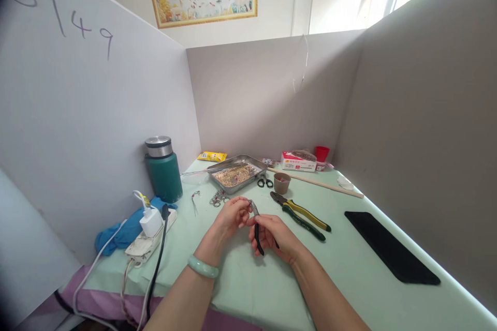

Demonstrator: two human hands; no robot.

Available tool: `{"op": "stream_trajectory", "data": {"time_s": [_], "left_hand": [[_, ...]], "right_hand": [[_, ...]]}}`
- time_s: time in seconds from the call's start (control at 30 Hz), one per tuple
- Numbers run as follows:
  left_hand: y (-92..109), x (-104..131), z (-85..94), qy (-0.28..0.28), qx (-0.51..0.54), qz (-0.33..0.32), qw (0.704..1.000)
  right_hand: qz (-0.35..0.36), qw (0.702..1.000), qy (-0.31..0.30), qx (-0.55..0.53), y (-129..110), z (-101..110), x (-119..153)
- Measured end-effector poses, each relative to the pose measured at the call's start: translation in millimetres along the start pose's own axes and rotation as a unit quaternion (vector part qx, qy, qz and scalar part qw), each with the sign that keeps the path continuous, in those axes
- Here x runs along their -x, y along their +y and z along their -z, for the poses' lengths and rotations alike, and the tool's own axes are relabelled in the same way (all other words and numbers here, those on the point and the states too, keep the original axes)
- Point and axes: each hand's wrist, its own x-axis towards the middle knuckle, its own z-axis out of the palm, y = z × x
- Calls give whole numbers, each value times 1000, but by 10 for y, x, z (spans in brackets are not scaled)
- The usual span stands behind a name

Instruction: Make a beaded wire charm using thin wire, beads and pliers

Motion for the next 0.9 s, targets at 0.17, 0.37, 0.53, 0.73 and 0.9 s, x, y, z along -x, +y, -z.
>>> {"op": "stream_trajectory", "data": {"time_s": [0.17, 0.37, 0.53, 0.73, 0.9], "left_hand": [[17, 9, -11, -2, 4, 7, 1000], [33, 6, -19, -5, 7, 9, 1000], [43, 8, -7, -6, 17, 13, 1000], [44, -8, 21, 10, 16, 26, 999], [46, -24, 48, 20, 7, 21, 1000]], "right_hand": [[-1, 1000, 3, 3, -5, -7, 3], [1, 1000, 6, 10, -6, -40, 6], [5, 1000, 14, 25, -8, -75, 1], [-5, 999, 11, 33, -3, -62, -2], [-9, 999, -6, 37, -22, -65, 25]]}}
